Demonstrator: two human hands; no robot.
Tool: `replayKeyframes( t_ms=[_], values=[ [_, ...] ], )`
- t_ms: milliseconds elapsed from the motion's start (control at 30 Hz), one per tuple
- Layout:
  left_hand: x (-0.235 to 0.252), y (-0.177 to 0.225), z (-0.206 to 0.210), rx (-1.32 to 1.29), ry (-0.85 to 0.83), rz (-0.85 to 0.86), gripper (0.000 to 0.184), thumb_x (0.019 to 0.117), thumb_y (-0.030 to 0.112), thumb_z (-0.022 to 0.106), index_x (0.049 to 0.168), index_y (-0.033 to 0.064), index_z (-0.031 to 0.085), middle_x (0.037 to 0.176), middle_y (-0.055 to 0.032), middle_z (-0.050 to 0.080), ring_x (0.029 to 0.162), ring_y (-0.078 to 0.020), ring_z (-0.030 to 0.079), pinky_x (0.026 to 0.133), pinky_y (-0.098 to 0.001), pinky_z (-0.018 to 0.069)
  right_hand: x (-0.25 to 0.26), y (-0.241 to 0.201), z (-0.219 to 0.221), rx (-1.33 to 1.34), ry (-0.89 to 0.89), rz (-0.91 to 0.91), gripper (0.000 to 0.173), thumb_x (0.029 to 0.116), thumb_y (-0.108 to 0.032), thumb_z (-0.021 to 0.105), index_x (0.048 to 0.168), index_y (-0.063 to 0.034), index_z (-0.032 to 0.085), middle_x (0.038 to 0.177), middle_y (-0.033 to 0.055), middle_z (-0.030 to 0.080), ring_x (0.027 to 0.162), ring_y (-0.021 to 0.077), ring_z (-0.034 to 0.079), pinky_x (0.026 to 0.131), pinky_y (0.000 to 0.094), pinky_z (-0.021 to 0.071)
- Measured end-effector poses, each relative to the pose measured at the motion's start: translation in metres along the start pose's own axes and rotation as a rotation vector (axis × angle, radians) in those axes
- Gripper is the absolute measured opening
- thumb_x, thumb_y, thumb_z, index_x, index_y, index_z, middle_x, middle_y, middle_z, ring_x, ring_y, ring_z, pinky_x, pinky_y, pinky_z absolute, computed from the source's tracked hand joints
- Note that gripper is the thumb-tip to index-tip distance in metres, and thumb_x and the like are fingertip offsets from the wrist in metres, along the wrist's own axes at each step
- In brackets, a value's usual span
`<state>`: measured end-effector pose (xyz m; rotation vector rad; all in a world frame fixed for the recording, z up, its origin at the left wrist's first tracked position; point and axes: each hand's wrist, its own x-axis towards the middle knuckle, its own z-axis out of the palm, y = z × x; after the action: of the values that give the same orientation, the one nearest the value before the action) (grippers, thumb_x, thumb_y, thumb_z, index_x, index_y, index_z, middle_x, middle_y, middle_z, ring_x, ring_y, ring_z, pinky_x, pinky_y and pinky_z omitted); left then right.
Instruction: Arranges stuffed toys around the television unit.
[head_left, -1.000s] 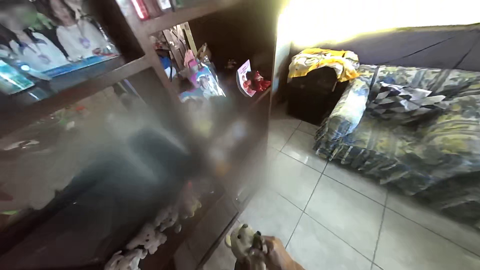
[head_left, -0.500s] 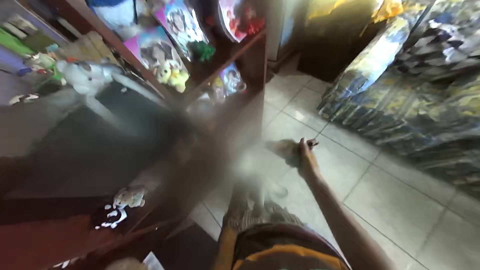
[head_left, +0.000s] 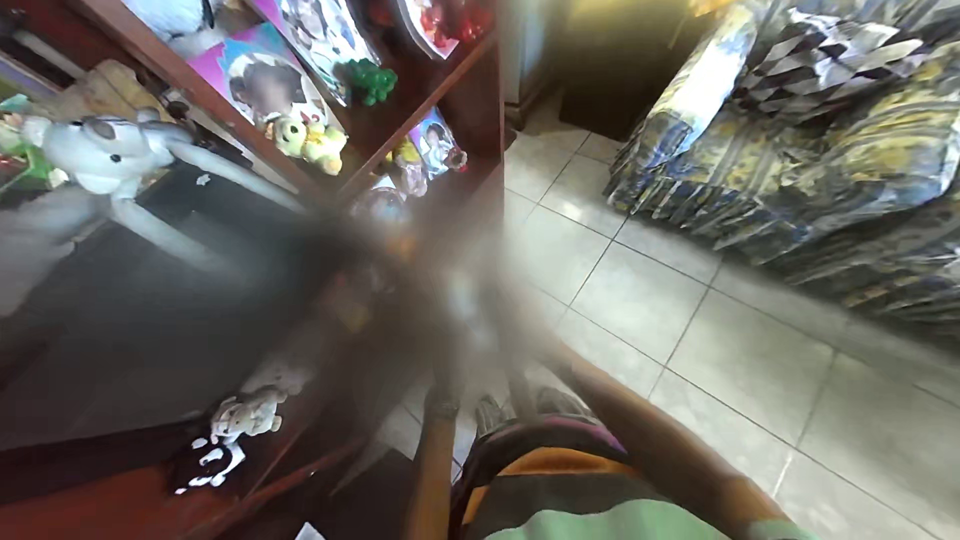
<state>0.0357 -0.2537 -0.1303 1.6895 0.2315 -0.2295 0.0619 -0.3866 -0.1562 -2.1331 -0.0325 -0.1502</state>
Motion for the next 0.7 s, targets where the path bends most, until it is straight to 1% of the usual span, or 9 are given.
replayKeyframes(
  t_ms=[67, 167, 233, 300, 367, 433, 500, 567, 700],
  values=[
    [-0.005, 0.010, -0.018, -0.017, -0.063, 0.046, 0.047, 0.0920, 0.012, 0.069, 0.132, -0.0075, 0.054, 0.120, -0.0160, 0.065, 0.108, -0.0150, 0.064, 0.096, -0.0315, 0.0544, -0.008, 0.037, 0.000, 0.026, 0.019, 0.017, 0.031, 0.0942, -0.016, 0.064, 0.113, 0.0081, 0.071, 0.107, 0.0265, 0.073, 0.099, 0.0426, 0.072, 0.087, 0.0607, 0.0544],
    [-0.007, 0.026, -0.031, -0.067, -0.056, 0.023, 0.048, 0.0927, 0.012, 0.069, 0.133, -0.0074, 0.052, 0.118, -0.0143, 0.065, 0.105, -0.0139, 0.065, 0.093, -0.0313, 0.0556, -0.011, 0.066, -0.022, 0.097, -0.097, 0.328, 0.032, 0.1001, -0.018, 0.058, 0.117, 0.0074, 0.069, 0.105, 0.0243, 0.073, 0.097, 0.0358, 0.071, 0.091, 0.0566, 0.0533],
    [-0.002, 0.024, -0.034, -0.070, -0.019, 0.010, 0.051, 0.0927, 0.014, 0.070, 0.135, -0.0073, 0.050, 0.118, -0.0149, 0.064, 0.103, -0.0141, 0.065, 0.091, -0.0311, 0.0557, -0.007, 0.064, -0.047, 0.167, -0.024, 0.429, 0.037, 0.1072, -0.026, 0.048, 0.107, 0.0052, 0.069, 0.083, 0.0117, 0.072, 0.066, 0.0169, 0.065, 0.066, 0.0392, 0.0553],
    [-0.001, 0.020, -0.032, -0.065, -0.015, 0.011, 0.050, 0.0930, 0.014, 0.069, 0.134, -0.0073, 0.051, 0.117, -0.0153, 0.065, 0.102, -0.0147, 0.065, 0.090, -0.0314, 0.0558, -0.001, 0.042, -0.068, 0.259, 0.104, 0.397, 0.037, 0.1083, -0.026, 0.046, 0.104, 0.0055, 0.066, 0.071, 0.0056, 0.065, 0.054, 0.0103, 0.056, 0.056, 0.0331, 0.0519],
    [-0.004, 0.020, -0.023, -0.056, -0.039, -0.005, 0.049, 0.0937, 0.013, 0.068, 0.134, -0.0076, 0.051, 0.118, -0.0155, 0.064, 0.103, -0.0142, 0.064, 0.091, -0.0303, 0.0548, 0.001, 0.012, -0.072, 0.302, 0.152, 0.257, 0.030, 0.1035, -0.019, 0.052, 0.113, 0.0072, 0.063, 0.075, 0.0060, 0.064, 0.057, 0.0105, 0.058, 0.055, 0.0326, 0.0537],
    [-0.009, 0.024, -0.008, -0.098, -0.080, -0.013, 0.050, 0.0947, 0.011, 0.066, 0.137, -0.0076, 0.047, 0.121, -0.0148, 0.062, 0.105, -0.0124, 0.063, 0.093, -0.0289, 0.0540, 0.000, -0.010, -0.053, 0.279, 0.074, 0.126, 0.030, 0.0985, -0.014, 0.058, 0.114, 0.0103, 0.062, 0.089, 0.0169, 0.067, 0.075, 0.0226, 0.066, 0.070, 0.0438, 0.0567],
    [-0.010, 0.025, 0.004, -0.163, -0.084, 0.018, 0.049, 0.0944, 0.009, 0.065, 0.136, -0.0089, 0.047, 0.120, -0.0150, 0.063, 0.104, -0.0125, 0.064, 0.093, -0.0297, 0.0548, 0.000, -0.011, -0.024, 0.320, 0.061, 0.073, 0.035, 0.1014, -0.023, 0.054, 0.104, 0.0091, 0.066, 0.084, 0.0132, 0.066, 0.078, 0.0161, 0.064, 0.076, 0.0371, 0.0534],
    [-0.012, 0.027, 0.005, -0.250, -0.072, 0.011, 0.044, 0.0972, 0.009, 0.062, 0.135, -0.0070, 0.047, 0.115, -0.0126, 0.064, 0.101, -0.0124, 0.065, 0.091, -0.0308, 0.0563, -0.002, 0.003, -0.011, 0.407, 0.121, 0.145, 0.035, 0.1033, -0.025, 0.049, 0.092, 0.0044, 0.065, 0.072, 0.0003, 0.059, 0.067, 0.0014, 0.057, 0.068, 0.0244, 0.0502],
    [-0.005, 0.046, -0.002, -0.477, 0.062, 0.049, 0.027, 0.0976, 0.003, 0.053, 0.125, -0.0023, 0.051, 0.103, -0.0083, 0.064, 0.093, -0.0121, 0.065, 0.084, -0.0303, 0.0574, -0.052, 0.049, -0.014, 0.288, -0.189, 0.275, 0.033, 0.0969, -0.025, 0.063, 0.096, 0.0078, 0.069, 0.083, 0.0121, 0.068, 0.078, 0.0152, 0.064, 0.077, 0.0395, 0.0532]
  ],
)
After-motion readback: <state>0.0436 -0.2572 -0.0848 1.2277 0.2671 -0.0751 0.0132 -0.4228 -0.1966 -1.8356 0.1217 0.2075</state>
